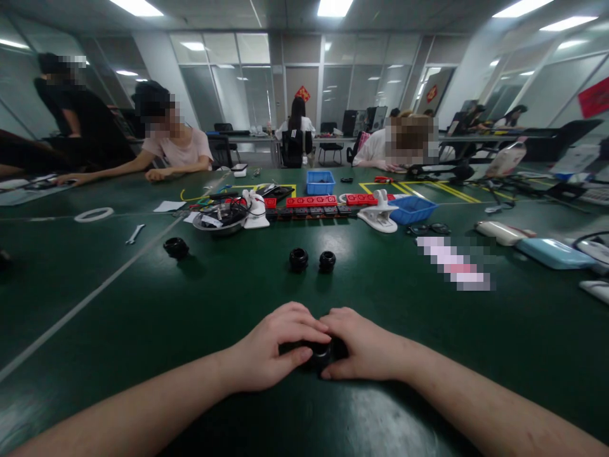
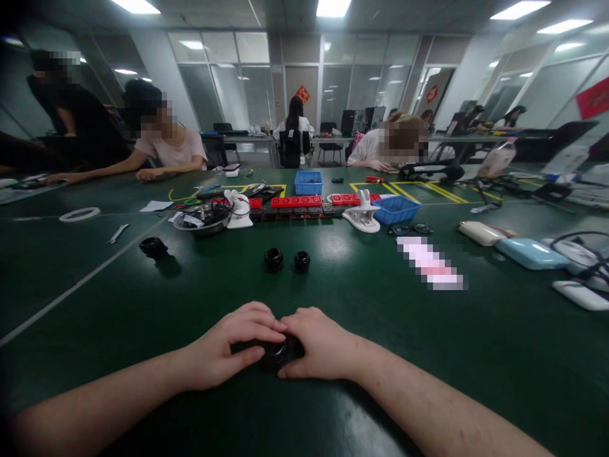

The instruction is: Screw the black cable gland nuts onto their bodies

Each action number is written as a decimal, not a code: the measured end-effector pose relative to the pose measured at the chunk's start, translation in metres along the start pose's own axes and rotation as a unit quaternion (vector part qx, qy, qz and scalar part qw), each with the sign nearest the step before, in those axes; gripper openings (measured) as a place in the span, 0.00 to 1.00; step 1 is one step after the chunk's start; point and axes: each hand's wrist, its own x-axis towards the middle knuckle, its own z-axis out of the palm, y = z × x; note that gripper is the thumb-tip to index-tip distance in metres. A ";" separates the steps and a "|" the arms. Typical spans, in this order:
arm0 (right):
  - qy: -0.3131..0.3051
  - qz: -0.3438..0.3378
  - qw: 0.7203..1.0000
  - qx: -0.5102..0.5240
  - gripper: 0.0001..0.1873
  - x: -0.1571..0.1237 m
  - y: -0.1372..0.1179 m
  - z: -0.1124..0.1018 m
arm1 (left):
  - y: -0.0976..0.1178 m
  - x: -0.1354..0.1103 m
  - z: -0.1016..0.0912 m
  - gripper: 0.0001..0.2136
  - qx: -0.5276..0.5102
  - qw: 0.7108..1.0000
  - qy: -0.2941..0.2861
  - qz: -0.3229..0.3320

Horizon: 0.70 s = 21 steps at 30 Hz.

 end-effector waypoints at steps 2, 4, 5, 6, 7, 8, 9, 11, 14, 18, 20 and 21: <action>-0.007 0.005 1.000 -0.003 0.20 -0.001 -0.001 -0.001 | 0.001 -0.001 0.002 0.15 0.015 1.000 0.004 -0.027; -0.008 0.004 1.000 -0.003 0.21 -0.001 -0.001 -0.001 | 0.001 -0.002 0.005 0.17 0.028 0.998 0.018 -0.049; -0.006 0.003 1.000 -0.003 0.22 -0.001 0.000 0.000 | 0.001 -0.002 0.008 0.18 0.035 0.997 0.029 -0.059; -0.004 0.001 1.000 -0.003 0.22 -0.001 0.000 0.000 | 0.002 -0.003 0.010 0.18 0.042 0.996 0.042 -0.070; -0.002 0.001 1.000 -0.003 0.22 0.000 0.000 0.001 | 0.002 -0.003 0.014 0.18 0.049 0.994 0.058 -0.078; 0.001 0.004 1.000 -0.005 0.22 0.000 0.000 0.002 | 0.002 -0.003 0.017 0.18 0.055 0.992 0.073 -0.083; 0.003 0.007 1.000 -0.006 0.21 0.000 0.000 0.002 | 0.002 -0.004 0.020 0.18 0.060 0.991 0.085 -0.083; 0.006 0.010 1.000 -0.009 0.20 0.000 0.000 0.002 | 0.002 -0.005 0.024 0.18 0.065 0.991 0.095 -0.074; 0.009 0.002 1.000 -0.005 0.22 -0.001 -0.001 0.001 | 0.001 -0.006 0.023 0.20 0.060 0.992 0.087 -0.061; 0.008 0.012 1.000 -0.003 0.23 -0.001 -0.002 -0.001 | -0.001 -0.006 0.011 0.19 0.034 0.997 0.066 -0.014; 0.004 0.011 1.000 -0.005 0.22 -0.001 -0.002 -0.001 | 0.000 -0.004 0.004 0.15 0.016 0.999 0.029 0.012; 0.003 0.011 1.000 -0.006 0.22 -0.001 -0.002 -0.001 | 0.000 -0.003 0.001 0.14 0.009 1.000 0.011 0.019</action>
